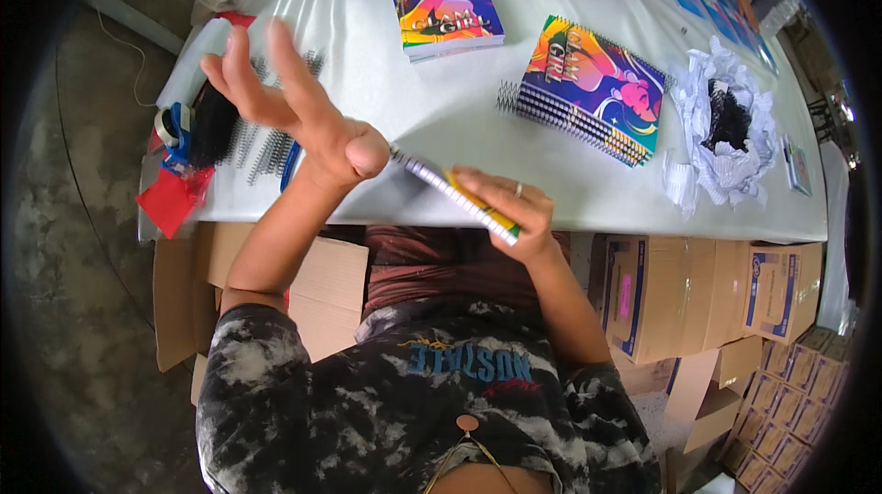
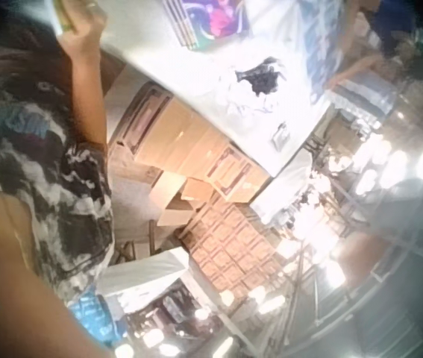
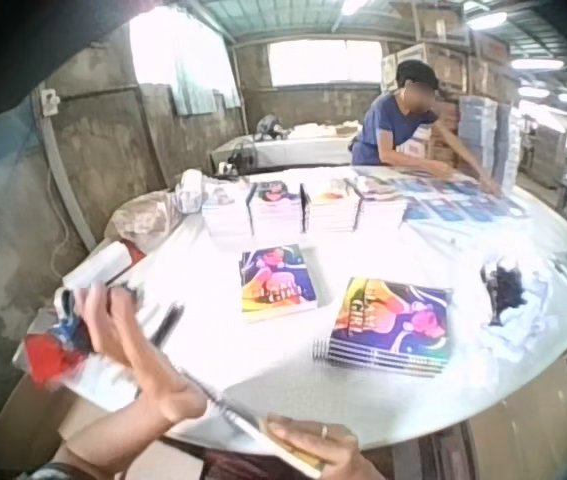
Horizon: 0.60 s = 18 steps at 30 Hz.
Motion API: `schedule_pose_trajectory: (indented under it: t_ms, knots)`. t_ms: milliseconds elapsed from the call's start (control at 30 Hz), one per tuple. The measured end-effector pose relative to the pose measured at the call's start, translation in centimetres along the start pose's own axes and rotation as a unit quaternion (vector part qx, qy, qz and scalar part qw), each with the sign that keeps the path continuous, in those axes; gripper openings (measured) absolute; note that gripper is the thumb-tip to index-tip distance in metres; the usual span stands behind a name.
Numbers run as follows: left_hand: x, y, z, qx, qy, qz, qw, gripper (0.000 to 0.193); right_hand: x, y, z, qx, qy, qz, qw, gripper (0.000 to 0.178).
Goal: The person repeatedly picks up a spiral notebook and a metal coil, inserts the coil through the punched holes, and bends the ends to secure it. The person stacks the finished notebooks on the table. The process is repeated for multiple notebooks.
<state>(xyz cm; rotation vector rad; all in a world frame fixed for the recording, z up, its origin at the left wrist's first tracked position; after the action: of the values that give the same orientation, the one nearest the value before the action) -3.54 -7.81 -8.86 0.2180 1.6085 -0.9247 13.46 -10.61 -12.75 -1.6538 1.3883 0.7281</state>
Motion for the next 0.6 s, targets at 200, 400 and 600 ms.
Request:
schedule_pose_trajectory:
  t_ms: [200, 400, 600]
  knots:
    - [3.8, 1.7, 1.2, 0.073, 0.053, -0.026, 0.996, 0.105, 0.0, -0.6, 0.5, 0.037, -0.005, 0.004, 0.999, 0.031]
    - [4.1, 2.8, 0.4, 0.057, -0.084, -0.177, 0.979, 0.111, -0.5, 0.7, 0.1, 0.029, -0.002, 0.011, 1.000, 0.036]
    - [2.3, 2.4, 1.4, 0.123, -0.054, -0.036, 0.990, 0.110, -0.9, 1.4, -0.1, 0.001, 0.000, 0.012, 1.000, 0.034]
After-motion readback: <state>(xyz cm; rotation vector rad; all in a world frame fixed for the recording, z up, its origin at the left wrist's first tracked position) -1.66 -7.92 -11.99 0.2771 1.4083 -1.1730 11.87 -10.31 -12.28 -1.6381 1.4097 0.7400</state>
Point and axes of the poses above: each hand's wrist, its own x-axis away from the middle knuckle, its own y-axis out of the palm, z = x × y, the point moved 5 cm from there along -x, towards the middle knuckle, and after that the axes turned 12 degrees about -y, right-handed, at the moved point
